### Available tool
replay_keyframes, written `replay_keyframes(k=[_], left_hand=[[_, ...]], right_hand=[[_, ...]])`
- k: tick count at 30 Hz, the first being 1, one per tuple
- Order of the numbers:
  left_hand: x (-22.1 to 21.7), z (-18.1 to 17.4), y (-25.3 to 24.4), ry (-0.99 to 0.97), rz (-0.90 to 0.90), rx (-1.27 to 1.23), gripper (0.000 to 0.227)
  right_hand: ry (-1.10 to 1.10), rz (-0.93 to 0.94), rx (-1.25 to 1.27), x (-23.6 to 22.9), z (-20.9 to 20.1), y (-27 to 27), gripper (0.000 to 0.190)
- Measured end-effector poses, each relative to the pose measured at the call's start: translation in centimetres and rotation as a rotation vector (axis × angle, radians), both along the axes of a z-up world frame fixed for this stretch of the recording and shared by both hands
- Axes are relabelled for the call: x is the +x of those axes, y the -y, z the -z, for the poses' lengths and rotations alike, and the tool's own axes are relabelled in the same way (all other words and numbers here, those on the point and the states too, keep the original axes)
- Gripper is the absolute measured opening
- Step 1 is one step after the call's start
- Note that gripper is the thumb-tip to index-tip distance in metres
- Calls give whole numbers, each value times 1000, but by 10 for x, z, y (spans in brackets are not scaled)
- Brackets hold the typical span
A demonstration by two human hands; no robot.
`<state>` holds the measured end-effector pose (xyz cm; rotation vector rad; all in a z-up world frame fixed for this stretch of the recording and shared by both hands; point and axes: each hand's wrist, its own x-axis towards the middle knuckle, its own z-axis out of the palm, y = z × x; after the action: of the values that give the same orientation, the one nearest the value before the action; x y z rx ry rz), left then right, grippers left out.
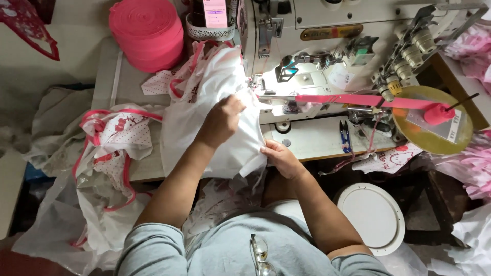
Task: The person is picking up, unfolding, and sorting white garments with pink trim on a workbench in a sewing factory.
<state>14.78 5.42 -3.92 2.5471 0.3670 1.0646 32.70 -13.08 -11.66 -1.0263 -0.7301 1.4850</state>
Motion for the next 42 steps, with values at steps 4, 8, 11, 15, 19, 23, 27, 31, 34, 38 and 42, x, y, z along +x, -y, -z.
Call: replay_keyframes(k=[4, 8, 11, 15, 19, 23, 27, 31, 34, 38, 42], left_hand=[[3, -5, 21, -109, -297, 428, 26], [20, 12, 29, -180, -453, 514, 39], [29, 1, 39, -229, -502, 491, 41], [47, 1, 41, -172, -531, 461, 43], [56, 1, 33, -86, -576, 430, 41], [32, -30, 52, 142, -447, 291, 24], [-15, 34, 81, 143, -605, 364, 19], [-51, 121, 47, -134, -673, 78, 37], [-57, 43, 51, -47, -591, 91, 36], [-38, -5, 25, -3, -612, 191, 40], [-2, 9, -21, -28, -787, 315, 52]], right_hand=[[172, 1, 12, 4, -12, 17, 11], [236, 34, 51, 1, -40, 30, 14], [201, 102, 29, 9, -25, 31, 15], [189, 167, 23, 15, -9, 31, 16], [229, 226, 42, 9, -18, 31, 14], [224, 232, 69, 13, 1, 27, 16], [178, 255, 31, 8, -12, 32, 16], [180, 284, 48, 11, -4, 30, 16], [188, 276, 58, 7, 1, 28, 17], [178, 280, 49, 2, 2, 24, 16], [254, 295, 86, 4, 8, 11, 19]])
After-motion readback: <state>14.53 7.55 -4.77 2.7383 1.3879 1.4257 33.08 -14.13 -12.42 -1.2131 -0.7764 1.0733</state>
